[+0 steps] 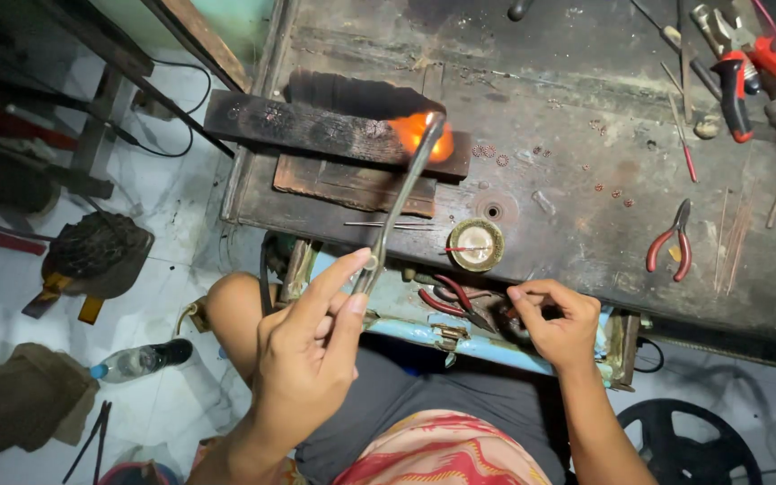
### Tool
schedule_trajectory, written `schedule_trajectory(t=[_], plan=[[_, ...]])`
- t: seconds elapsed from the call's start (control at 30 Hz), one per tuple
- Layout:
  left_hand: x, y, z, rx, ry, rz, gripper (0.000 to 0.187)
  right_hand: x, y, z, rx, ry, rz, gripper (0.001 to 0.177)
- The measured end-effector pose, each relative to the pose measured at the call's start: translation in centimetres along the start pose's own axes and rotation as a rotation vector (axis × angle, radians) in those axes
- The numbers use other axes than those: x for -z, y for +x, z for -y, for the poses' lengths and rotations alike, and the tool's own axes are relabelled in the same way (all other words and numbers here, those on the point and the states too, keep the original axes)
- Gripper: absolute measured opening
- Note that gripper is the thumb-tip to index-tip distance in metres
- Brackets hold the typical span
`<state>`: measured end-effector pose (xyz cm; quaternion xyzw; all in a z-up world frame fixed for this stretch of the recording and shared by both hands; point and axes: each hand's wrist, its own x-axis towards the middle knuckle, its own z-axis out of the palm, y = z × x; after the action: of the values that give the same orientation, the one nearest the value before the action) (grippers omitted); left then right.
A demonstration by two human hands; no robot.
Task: Soldering small metal rings on a jewelry workbench using a torch and tweezers
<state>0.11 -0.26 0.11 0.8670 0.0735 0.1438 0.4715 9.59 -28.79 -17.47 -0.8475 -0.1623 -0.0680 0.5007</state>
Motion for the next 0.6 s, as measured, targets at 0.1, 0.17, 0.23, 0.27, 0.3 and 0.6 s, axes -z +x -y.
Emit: schedule_trajectory(t=[0.1,0.17,0.23,0.27,0.3,0.6], plan=[[-0.3,0.2,0.0,-0.019,-0.044,0.039,0.034,0.1,-0.5,0.0,0.009,-0.060,-0.018,0.010],[-0.4,0.7,0.2,0.013,-0.024,-0.009,0.033,0.2,0.1,0.9,-0.023,0.012,0.011,0.011],[-0.2,0.7,0.4,0.024,-0.024,-0.016,0.034,0.1,0.2,0.7,-0.014,0.017,0.003,0.010],[-0.1,0.6,0.6,0.042,-0.022,-0.022,0.035,0.0,0.1,0.6,-0.008,0.024,0.001,0.010],[-0.2,0.5,0.7,0.043,-0.022,-0.021,0.035,0.1,0.0,0.3,-0.009,0.024,0.000,0.010],[-0.3,0.9,0.5,-0.032,-0.001,0.001,0.035,0.1,-0.2,0.0,-0.003,-0.044,0.006,0.010]])
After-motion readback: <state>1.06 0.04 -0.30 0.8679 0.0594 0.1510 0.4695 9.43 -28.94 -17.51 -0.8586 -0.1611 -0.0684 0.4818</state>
